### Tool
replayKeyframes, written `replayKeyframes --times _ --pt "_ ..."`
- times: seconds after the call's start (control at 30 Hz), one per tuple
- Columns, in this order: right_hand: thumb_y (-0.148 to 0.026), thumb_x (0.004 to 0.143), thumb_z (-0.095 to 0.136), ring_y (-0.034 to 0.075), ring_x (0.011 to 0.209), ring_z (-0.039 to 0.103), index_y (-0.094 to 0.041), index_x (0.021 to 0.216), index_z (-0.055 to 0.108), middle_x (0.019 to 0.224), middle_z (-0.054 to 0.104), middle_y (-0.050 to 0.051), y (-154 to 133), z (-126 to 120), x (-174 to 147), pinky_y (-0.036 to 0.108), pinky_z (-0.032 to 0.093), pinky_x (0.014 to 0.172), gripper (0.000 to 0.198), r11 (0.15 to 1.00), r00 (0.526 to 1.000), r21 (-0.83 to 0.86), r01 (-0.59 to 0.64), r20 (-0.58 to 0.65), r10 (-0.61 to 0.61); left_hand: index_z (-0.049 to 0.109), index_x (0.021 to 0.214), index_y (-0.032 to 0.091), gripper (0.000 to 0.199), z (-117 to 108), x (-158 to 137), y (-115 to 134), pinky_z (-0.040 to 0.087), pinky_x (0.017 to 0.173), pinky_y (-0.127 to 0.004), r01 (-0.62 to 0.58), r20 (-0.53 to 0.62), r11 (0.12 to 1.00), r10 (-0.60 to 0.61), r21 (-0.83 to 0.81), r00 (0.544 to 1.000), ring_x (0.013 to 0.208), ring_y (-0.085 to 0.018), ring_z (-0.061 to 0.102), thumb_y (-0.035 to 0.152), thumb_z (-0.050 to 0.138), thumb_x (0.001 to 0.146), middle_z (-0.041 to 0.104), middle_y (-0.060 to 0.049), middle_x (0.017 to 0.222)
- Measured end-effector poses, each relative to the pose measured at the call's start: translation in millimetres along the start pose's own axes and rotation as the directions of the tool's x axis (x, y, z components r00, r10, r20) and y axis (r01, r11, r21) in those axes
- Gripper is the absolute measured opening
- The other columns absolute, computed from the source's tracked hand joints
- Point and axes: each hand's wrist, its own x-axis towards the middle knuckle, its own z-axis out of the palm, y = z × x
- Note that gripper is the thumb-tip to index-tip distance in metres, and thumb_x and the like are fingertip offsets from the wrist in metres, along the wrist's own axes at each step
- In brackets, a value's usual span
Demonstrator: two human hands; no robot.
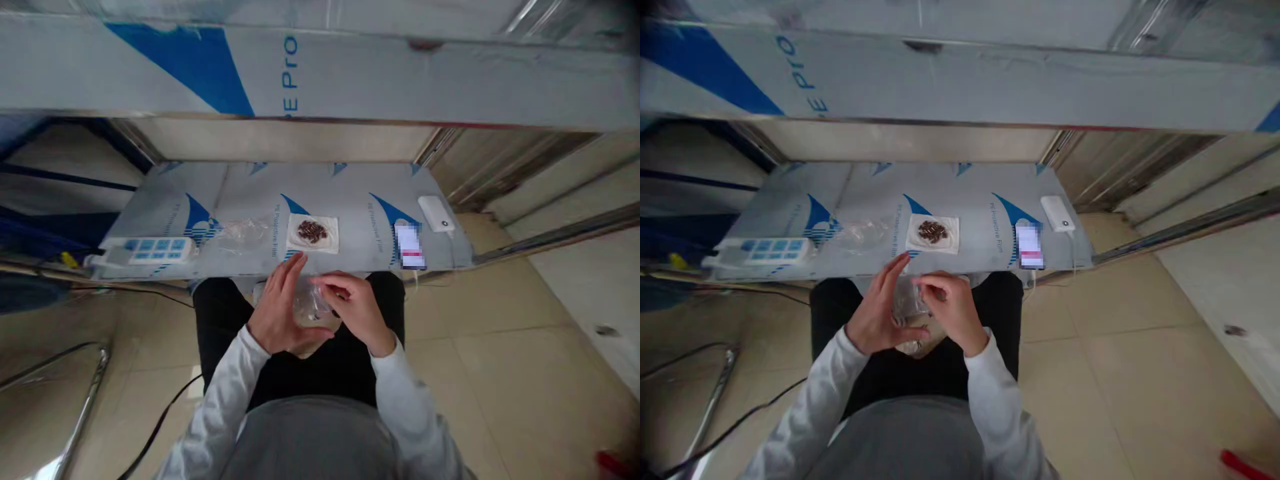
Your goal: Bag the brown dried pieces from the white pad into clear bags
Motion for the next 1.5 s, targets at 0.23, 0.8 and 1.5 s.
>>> replayKeyframes --times 0.23,0.8,1.5 --pt "-0.011 0.073 0.072 0.016 0.081 0.064 -0.02 0.095 0.074 0.092 0.067 0.005 7.0 -8.7 8.4 0.026 0.05 0.073 0.024 0.976 0.998 -0.211 0.053 0.043 -0.045 0.048 0.114 0.019 0.054 7.2 13.5 -10.8 0.05 0.085 -0.042 0.077 0.084 0.996 -0.081 0.049 0.993 0.098 -0.027 0.059 0.027 0.073 0.066 0.059 -0.01 0.105" --pt "-0.018 0.085 0.057 0.013 0.079 0.063 -0.015 0.097 0.065 0.099 0.064 0.007 82.8 -14.0 84.1 0.025 0.051 0.077 0.015 0.841 0.991 -0.529 -0.11 -0.119 0.056 0.05 0.086 0.022 0.019 35.1 13.6 -41.1 0.047 0.062 -0.026 0.398 -0.251 0.912 -0.409 -0.097 0.877 0.062 -0.015 0.061 0.028 0.064 0.074 0.061 0.003 0.07" --pt "-0.003 0.073 0.057 0.02 0.085 0.067 -0.014 0.085 0.072 0.09 0.072 0.01 161.6 -5.0 156.8 0.032 0.051 0.086 0.022 0.779 0.957 -0.57 -0.26 -0.261 0.128 0.052 0.088 0.021 0.021 76.1 48.5 -104.9 0.047 0.072 -0.03 0.42 -0.313 0.894 -0.448 -0.156 0.838 0.072 -0.017 0.062 0.023 0.064 0.072 0.063 0.0 0.077"
